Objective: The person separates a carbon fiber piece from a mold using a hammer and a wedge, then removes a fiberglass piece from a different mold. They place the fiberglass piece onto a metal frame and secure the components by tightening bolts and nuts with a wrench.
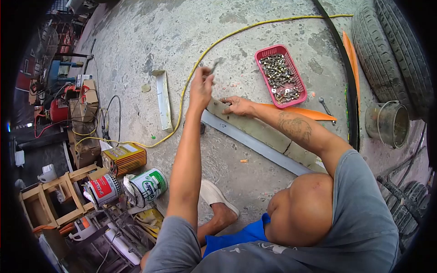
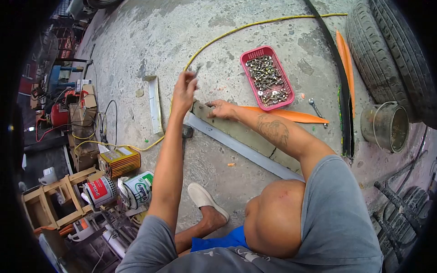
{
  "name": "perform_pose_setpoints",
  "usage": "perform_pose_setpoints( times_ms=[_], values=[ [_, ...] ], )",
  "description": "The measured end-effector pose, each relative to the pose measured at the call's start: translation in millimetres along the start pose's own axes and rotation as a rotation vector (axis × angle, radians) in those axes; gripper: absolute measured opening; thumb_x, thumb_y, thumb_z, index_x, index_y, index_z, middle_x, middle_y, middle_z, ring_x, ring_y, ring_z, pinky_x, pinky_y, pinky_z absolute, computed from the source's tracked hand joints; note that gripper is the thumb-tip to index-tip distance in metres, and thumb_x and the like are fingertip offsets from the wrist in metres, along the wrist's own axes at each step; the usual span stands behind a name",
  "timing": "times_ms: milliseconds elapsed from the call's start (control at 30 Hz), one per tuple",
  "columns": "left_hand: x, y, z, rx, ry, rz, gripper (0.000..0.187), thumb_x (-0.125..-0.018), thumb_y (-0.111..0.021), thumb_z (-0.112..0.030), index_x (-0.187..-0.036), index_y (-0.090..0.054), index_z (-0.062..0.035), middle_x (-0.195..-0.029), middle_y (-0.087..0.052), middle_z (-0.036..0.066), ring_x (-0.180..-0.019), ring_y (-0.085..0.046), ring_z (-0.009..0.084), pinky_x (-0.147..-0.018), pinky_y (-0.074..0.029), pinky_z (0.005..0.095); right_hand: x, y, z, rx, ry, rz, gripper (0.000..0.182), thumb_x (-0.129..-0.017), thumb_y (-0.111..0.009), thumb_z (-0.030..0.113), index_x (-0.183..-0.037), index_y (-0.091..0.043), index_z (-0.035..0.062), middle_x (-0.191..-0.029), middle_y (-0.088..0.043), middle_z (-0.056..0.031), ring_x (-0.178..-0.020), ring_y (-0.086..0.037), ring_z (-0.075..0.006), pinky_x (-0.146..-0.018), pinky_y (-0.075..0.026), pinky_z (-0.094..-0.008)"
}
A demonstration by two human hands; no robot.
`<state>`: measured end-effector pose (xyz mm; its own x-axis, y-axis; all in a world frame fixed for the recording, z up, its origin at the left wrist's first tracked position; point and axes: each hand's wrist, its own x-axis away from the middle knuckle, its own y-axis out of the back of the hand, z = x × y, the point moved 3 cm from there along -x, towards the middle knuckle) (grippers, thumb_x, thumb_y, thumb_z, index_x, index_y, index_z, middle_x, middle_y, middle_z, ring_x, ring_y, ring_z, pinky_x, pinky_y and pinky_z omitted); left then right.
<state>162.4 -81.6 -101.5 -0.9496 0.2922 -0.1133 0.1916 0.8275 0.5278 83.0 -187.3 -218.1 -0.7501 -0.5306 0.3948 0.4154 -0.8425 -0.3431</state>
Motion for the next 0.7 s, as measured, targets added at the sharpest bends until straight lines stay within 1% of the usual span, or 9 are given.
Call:
perform_pose_setpoints(
  times_ms=[33,100,133,200,267,367,500,567,700],
  values=[
    [19.8,15.2,-4.0,-0.082,0.040,-0.053,0.017,-0.095,-0.057,-0.013,-0.104,-0.054,0.0001,-0.072,-0.058,0.004,-0.064,-0.056,0.0114,-0.059,-0.047,0.0262,-3.0,1.0,-1.5,-0.046,-0.068,0.013,0.058,-0.081,-0.067,0.013,-0.137,-0.053,0.0100,-0.111,-0.066,-0.0087,-0.093,-0.063,-0.0181,-0.081,-0.052,-0.0333],
    [62.8,27.9,17.8,0.038,0.199,-0.030,0.020,-0.097,-0.055,-0.018,-0.100,-0.056,0.0013,-0.071,-0.057,0.005,-0.059,-0.053,0.0102,-0.057,-0.045,0.0257,-4.9,0.8,-2.5,-0.074,-0.059,0.030,0.058,-0.081,-0.067,0.012,-0.137,-0.053,0.0124,-0.109,-0.067,-0.0089,-0.092,-0.063,-0.0188,-0.080,-0.052,-0.0342],
    [84.0,28.7,10.4,-0.052,0.325,0.001,0.023,-0.097,-0.054,-0.021,-0.097,-0.057,0.0020,-0.071,-0.057,0.005,-0.056,-0.050,0.0093,-0.055,-0.044,0.0248,-5.9,1.5,-2.8,-0.098,-0.050,0.038,0.058,-0.081,-0.066,0.010,-0.137,-0.053,0.0149,-0.107,-0.067,-0.0090,-0.090,-0.063,-0.0194,-0.079,-0.052,-0.0351],
    [115.0,18.0,28.2,-0.030,0.375,0.008,0.024,-0.097,-0.056,-0.023,-0.099,-0.057,0.0008,-0.071,-0.058,0.004,-0.056,-0.052,0.0094,-0.053,-0.043,0.0253,-5.7,0.9,-2.5,-0.095,-0.049,0.048,0.059,-0.081,-0.066,0.011,-0.138,-0.052,0.0129,-0.107,-0.067,-0.0096,-0.090,-0.063,-0.0191,-0.079,-0.052,-0.0333],
    [132.7,1.3,37.2,0.253,0.496,-0.029,0.024,-0.097,-0.057,-0.025,-0.099,-0.057,-0.0012,-0.073,-0.061,0.004,-0.058,-0.057,0.0107,-0.054,-0.046,0.0262,-5.9,1.5,-2.8,-0.072,-0.024,0.038,0.059,-0.081,-0.066,0.010,-0.139,-0.052,0.0124,-0.107,-0.067,-0.0090,-0.090,-0.063,-0.0183,-0.079,-0.052,-0.0319],
    [139.5,-9.9,37.4,0.371,0.612,-0.062,0.023,-0.096,-0.059,-0.024,-0.099,-0.057,-0.0017,-0.076,-0.063,0.006,-0.061,-0.062,0.0133,-0.056,-0.050,0.0279,-6.1,2.0,-3.3,-0.051,-0.015,0.018,0.060,-0.081,-0.066,0.010,-0.139,-0.050,0.0074,-0.105,-0.068,-0.0090,-0.089,-0.063,-0.0173,-0.078,-0.052,-0.0313],
    [135.1,-13.9,26.4,0.417,0.636,-0.063,0.022,-0.096,-0.060,-0.022,-0.100,-0.056,-0.0007,-0.079,-0.064,0.007,-0.063,-0.063,0.0152,-0.058,-0.053,0.0288,7.1,-1.5,13.5,-0.052,0.024,-0.030,0.062,-0.081,-0.066,0.009,-0.139,-0.048,0.0022,-0.103,-0.068,-0.0106,-0.086,-0.063,-0.0172,-0.076,-0.052,-0.0315],
    [134.5,-18.0,29.1,0.537,0.684,-0.082,0.023,-0.096,-0.060,-0.022,-0.102,-0.055,-0.0010,-0.080,-0.064,0.008,-0.063,-0.064,0.0160,-0.059,-0.053,0.0288,5.8,-1.3,10.8,-0.100,-0.001,0.001,0.063,-0.081,-0.066,0.009,-0.140,-0.045,-0.0017,-0.106,-0.066,-0.0129,-0.087,-0.063,-0.0175,-0.076,-0.052,-0.0307],
    [132.8,-23.1,35.8,0.534,0.719,-0.093,0.024,-0.096,-0.061,-0.023,-0.104,-0.054,-0.0015,-0.080,-0.064,0.008,-0.064,-0.064,0.0164,-0.059,-0.053,0.0289,3.9,-0.5,9.8,-0.077,0.008,-0.029,0.065,-0.082,-0.066,0.010,-0.141,-0.043,-0.0011,-0.107,-0.066,-0.0139,-0.088,-0.063,-0.0175,-0.076,-0.052,-0.0300]
  ],
)
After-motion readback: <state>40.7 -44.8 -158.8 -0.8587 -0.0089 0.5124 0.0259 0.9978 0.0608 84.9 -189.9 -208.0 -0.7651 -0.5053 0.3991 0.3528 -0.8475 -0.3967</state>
